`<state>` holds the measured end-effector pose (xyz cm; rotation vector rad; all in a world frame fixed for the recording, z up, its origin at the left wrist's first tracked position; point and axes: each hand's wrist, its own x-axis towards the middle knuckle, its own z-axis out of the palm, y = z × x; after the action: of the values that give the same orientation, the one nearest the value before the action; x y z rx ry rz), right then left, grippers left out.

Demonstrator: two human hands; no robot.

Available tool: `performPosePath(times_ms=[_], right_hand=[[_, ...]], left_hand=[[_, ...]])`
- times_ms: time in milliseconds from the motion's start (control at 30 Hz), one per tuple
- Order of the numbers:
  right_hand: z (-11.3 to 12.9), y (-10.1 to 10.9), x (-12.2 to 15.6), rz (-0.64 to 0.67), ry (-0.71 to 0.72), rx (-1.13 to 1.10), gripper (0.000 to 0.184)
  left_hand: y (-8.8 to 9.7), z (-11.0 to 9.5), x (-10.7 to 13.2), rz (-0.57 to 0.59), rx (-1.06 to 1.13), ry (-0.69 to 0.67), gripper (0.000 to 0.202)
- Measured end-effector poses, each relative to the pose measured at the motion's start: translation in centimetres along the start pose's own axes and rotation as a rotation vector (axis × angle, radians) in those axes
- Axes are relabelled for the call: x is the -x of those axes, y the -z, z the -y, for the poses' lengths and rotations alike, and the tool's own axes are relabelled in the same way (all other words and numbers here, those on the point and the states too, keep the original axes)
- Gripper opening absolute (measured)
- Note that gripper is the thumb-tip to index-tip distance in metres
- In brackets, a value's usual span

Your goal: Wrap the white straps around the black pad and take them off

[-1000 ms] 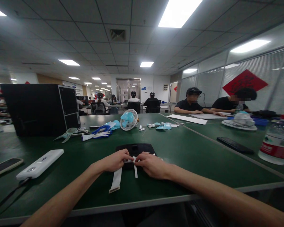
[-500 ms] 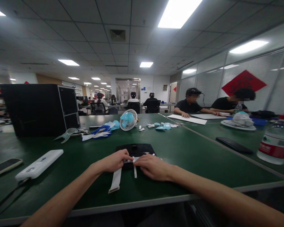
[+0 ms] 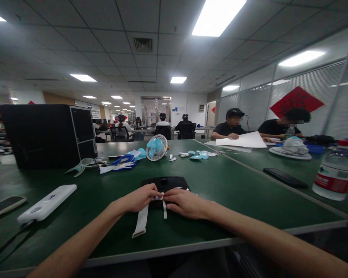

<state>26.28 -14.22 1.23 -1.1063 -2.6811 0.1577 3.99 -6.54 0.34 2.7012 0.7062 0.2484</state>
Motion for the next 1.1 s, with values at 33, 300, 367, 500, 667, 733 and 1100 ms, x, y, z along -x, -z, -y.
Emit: performPosePath(times_ms=[33, 300, 367, 500, 667, 733, 1100], right_hand=[[-0.1, 0.1, 0.1, 0.001, -0.004, -0.021, 0.045], [-1.8, 1.0, 1.6, -0.024, -0.058, -0.108, 0.042], [-2.2, 1.2, 2.0, -0.035, -0.083, -0.118, 0.042], [-2.7, 1.9, 3.0, -0.042, -0.137, -0.123, 0.043], [-3.5, 2.5, 4.4, -0.060, -0.195, -0.103, 0.046], [-3.9, 2.5, 4.8, -0.078, -0.204, -0.096, 0.046], [-4.7, 2.8, 4.3, -0.137, -0.283, -0.154, 0.033]], left_hand=[[0.1, 0.0, 0.0, 0.005, -0.001, 0.003, 0.037], [0.7, -0.4, 0.5, 0.008, -0.005, -0.002, 0.034], [0.9, -0.1, 0.6, 0.015, 0.006, 0.013, 0.034], [1.2, 0.6, 0.8, 0.021, 0.041, 0.043, 0.029], [1.3, 1.2, 1.1, -0.018, 0.092, 0.083, 0.017], [1.3, 1.4, 1.1, -0.021, 0.098, 0.105, 0.014], [1.9, 2.8, 1.3, -0.064, 0.112, 0.194, 0.027]])
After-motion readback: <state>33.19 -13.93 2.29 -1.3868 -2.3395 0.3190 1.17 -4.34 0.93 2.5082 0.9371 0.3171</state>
